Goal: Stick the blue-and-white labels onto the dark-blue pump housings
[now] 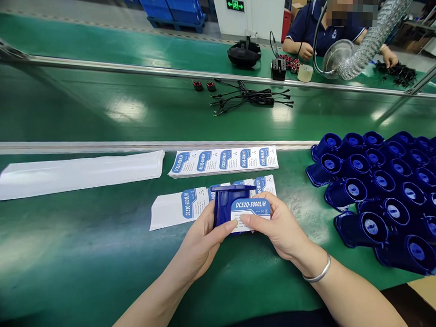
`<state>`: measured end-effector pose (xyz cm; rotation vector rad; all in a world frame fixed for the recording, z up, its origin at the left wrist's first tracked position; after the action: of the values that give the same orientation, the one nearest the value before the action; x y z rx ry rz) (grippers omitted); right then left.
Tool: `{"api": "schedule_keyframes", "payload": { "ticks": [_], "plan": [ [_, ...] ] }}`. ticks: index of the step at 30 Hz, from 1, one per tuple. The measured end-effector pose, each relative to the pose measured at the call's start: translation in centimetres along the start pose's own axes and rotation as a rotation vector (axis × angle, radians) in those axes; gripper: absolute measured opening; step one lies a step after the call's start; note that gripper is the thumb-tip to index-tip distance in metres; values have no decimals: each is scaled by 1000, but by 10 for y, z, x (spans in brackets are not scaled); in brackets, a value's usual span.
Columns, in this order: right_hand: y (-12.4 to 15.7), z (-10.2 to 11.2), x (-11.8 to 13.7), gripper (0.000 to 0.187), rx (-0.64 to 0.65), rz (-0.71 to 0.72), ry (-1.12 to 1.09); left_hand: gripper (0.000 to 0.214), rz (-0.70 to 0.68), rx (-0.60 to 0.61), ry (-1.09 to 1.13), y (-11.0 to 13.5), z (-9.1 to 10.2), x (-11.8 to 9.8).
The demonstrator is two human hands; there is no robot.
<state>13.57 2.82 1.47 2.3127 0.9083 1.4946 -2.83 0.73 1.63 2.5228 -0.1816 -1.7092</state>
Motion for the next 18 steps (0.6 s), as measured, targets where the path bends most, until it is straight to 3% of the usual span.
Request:
{"api": "schedule_keyframes", "payload": {
  "ticks": [12, 18],
  "plan": [
    [1, -2, 1, 44, -19, -3, 17, 73, 4, -29, 14, 1, -1, 0],
    [1, -6, -5, 42, 3, 1, 12, 63, -25, -141, 37, -2, -4, 5]
  ]
}}
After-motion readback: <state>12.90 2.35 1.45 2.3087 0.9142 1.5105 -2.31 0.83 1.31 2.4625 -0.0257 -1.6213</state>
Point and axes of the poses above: each hand's wrist, its own y-axis away from the middle knuckle, its own z-axis out of the back of the hand, x = y × z, the point moved 1 cm from there along -y, towards the middle knuckle, and after that the axes turned 14 degrees about -z, right-handed, at the moved point
